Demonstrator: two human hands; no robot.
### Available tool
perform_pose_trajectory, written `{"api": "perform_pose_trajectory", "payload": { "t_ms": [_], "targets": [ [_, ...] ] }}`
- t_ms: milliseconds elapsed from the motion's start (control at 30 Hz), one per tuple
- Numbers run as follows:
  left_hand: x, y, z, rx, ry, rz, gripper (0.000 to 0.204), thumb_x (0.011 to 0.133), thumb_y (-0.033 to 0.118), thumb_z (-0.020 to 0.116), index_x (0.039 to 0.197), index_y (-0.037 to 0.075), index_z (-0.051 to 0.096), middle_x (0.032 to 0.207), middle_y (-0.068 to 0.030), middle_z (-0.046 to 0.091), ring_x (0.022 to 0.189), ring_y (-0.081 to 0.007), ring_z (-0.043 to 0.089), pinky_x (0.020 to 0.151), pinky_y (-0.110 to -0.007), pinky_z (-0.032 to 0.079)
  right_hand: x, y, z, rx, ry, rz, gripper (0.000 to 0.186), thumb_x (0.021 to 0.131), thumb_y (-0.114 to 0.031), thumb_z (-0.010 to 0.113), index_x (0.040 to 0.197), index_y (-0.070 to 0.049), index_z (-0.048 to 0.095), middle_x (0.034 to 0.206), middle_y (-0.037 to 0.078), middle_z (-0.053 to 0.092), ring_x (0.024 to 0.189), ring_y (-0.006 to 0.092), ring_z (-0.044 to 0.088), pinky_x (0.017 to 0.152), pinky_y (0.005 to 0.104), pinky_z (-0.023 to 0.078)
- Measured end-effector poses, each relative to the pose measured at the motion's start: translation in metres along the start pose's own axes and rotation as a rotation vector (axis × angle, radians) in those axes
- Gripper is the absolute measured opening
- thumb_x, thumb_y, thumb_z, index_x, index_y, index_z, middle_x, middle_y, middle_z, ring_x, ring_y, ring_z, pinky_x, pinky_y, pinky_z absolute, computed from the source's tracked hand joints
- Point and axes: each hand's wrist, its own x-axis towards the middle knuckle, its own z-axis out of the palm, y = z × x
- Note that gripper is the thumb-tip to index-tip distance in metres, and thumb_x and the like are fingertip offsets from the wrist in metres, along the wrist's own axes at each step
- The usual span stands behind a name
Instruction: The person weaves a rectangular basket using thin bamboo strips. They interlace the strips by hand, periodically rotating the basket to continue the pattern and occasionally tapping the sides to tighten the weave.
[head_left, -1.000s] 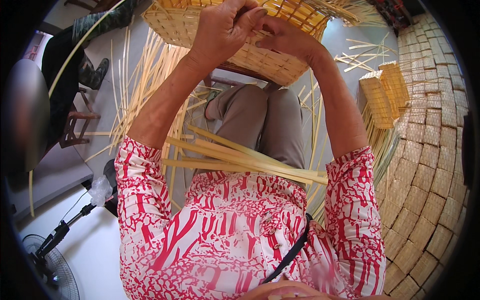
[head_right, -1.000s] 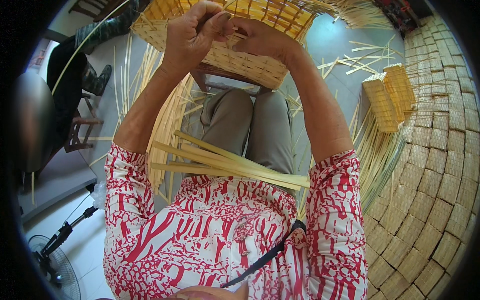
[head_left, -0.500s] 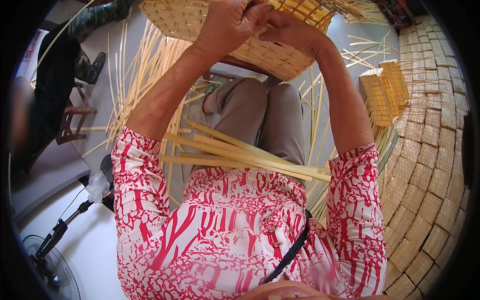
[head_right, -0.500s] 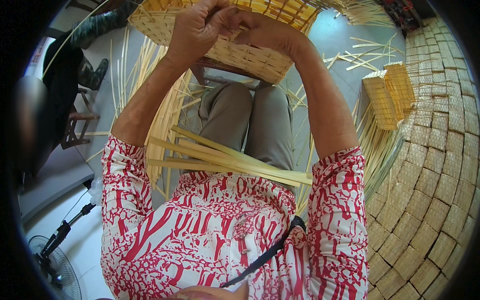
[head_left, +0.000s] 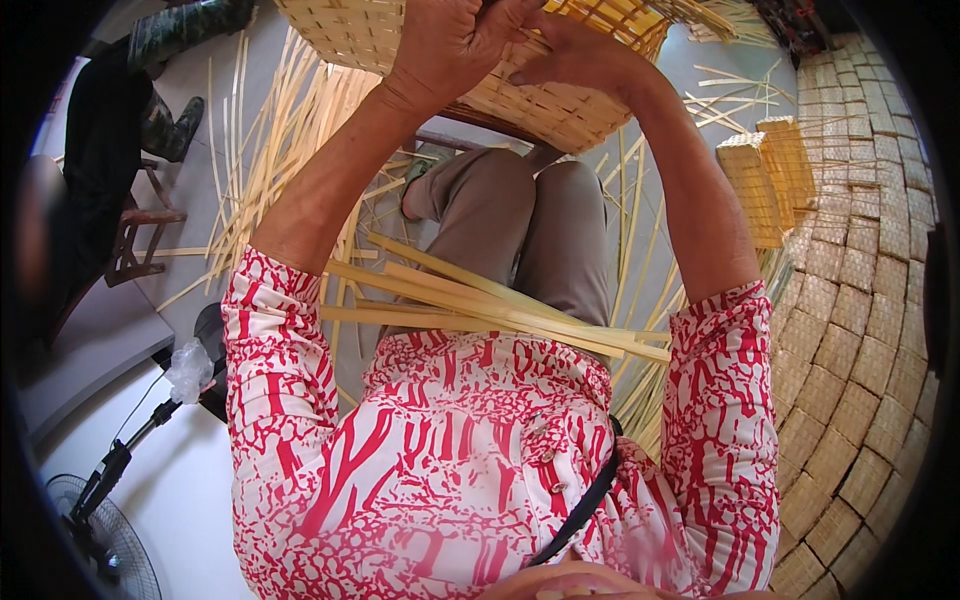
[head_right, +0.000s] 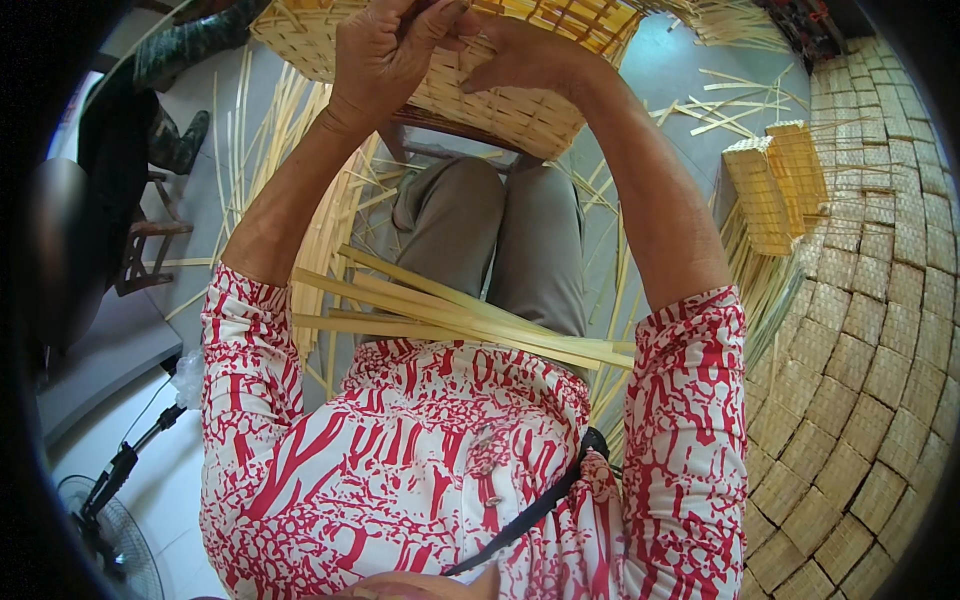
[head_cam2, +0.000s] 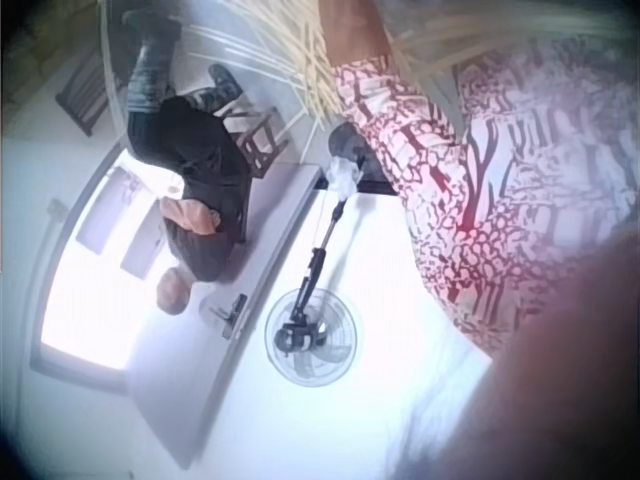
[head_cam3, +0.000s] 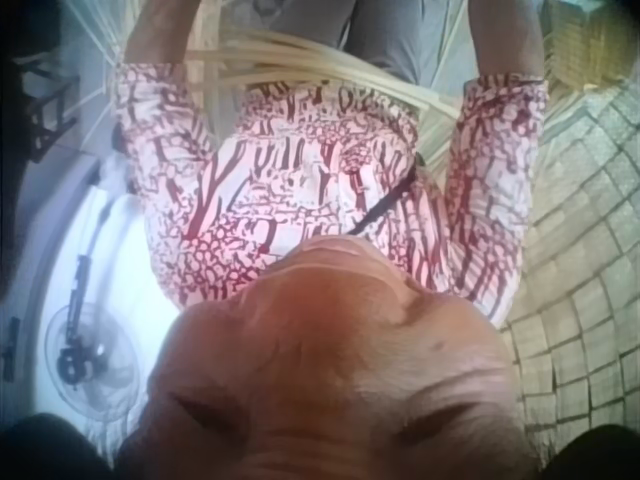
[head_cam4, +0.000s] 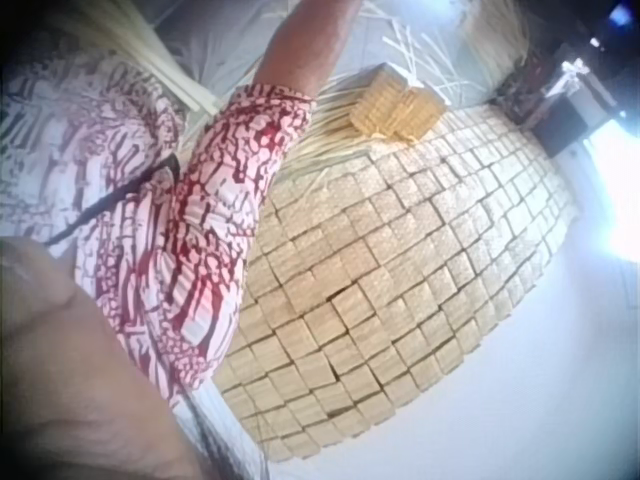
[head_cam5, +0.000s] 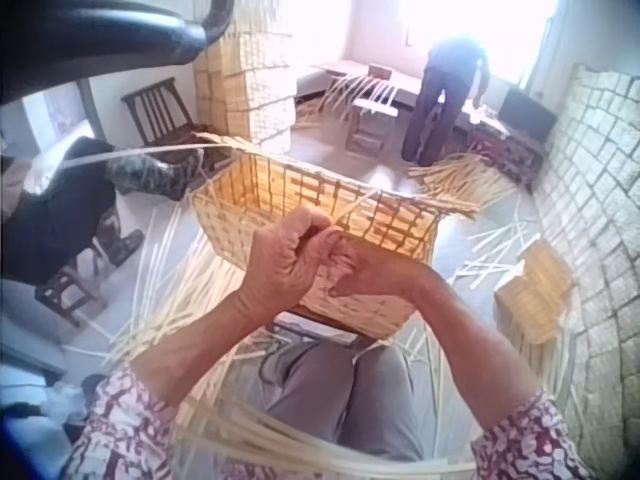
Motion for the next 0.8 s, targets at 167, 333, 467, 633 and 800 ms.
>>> {"api": "perform_pose_trajectory", "payload": {
  "t_ms": [167,333,467,633,800],
  "targets": [
    [-0.003,-0.007,0.003,-0.157,-0.032,0.013,0.009,0.1,0.009,0.066,0.096,0.001,0.063,0.076,-0.0076,0.07,0.07,-0.0127,0.069,0.062,-0.028,0.055,0.01,0.002,-0.024,-0.256,-0.262,0.231,0.051,0.081,-0.025,0.076,0.127,-0.007,0.064,0.109,0.017,0.072,0.104,0.0309,0.069,0.092,0.0415,0.055],
    [-0.014,-0.012,0.003,-0.107,-0.071,0.005,0.009,0.1,0.009,0.066,0.097,0.001,0.063,0.077,-0.0082,0.07,0.07,-0.0131,0.069,0.062,-0.028,0.055,0.008,-0.021,-0.018,-0.545,-0.207,0.532,0.047,0.08,-0.03,0.074,0.122,-0.012,0.065,0.111,0.019,0.072,0.105,0.0371,0.07,0.089,0.0465,0.056],
    [-0.007,-0.013,0.001,-0.036,-0.04,0.076,0.01,0.1,0.01,0.067,0.097,0.001,0.064,0.077,-0.0084,0.07,0.07,-0.0129,0.07,0.062,-0.027,0.054,0.005,-0.023,-0.019,-0.5,-0.173,0.467,0.043,0.081,-0.032,0.072,0.118,-0.01,0.066,0.106,0.02,0.073,0.104,0.0383,0.07,0.088,0.0483,0.057],
    [-0.001,-0.009,0.001,-0.114,-0.051,0.047,0.01,0.1,0.011,0.068,0.097,0.002,0.065,0.077,-0.0083,0.069,0.07,-0.0124,0.069,0.062,-0.028,0.053,0.001,-0.036,-0.014,-0.655,-0.101,0.481,0.041,0.083,-0.034,0.072,0.113,-0.007,0.065,0.098,0.019,0.074,0.094,0.0384,0.073,0.081,0.0492,0.059],
    [-0.001,-0.011,-0.001,-0.096,-0.016,0.152,0.01,0.099,0.011,0.069,0.097,0.002,0.065,0.076,-0.0075,0.068,0.069,-0.0117,0.067,0.061,-0.028,0.053,-0.005,-0.04,-0.004,-0.812,-0.001,0.415,0.037,0.082,-0.034,0.073,0.109,-0.01,0.065,0.09,0.015,0.075,0.081,0.0382,0.073,0.071,0.0509,0.058]
  ]
}}
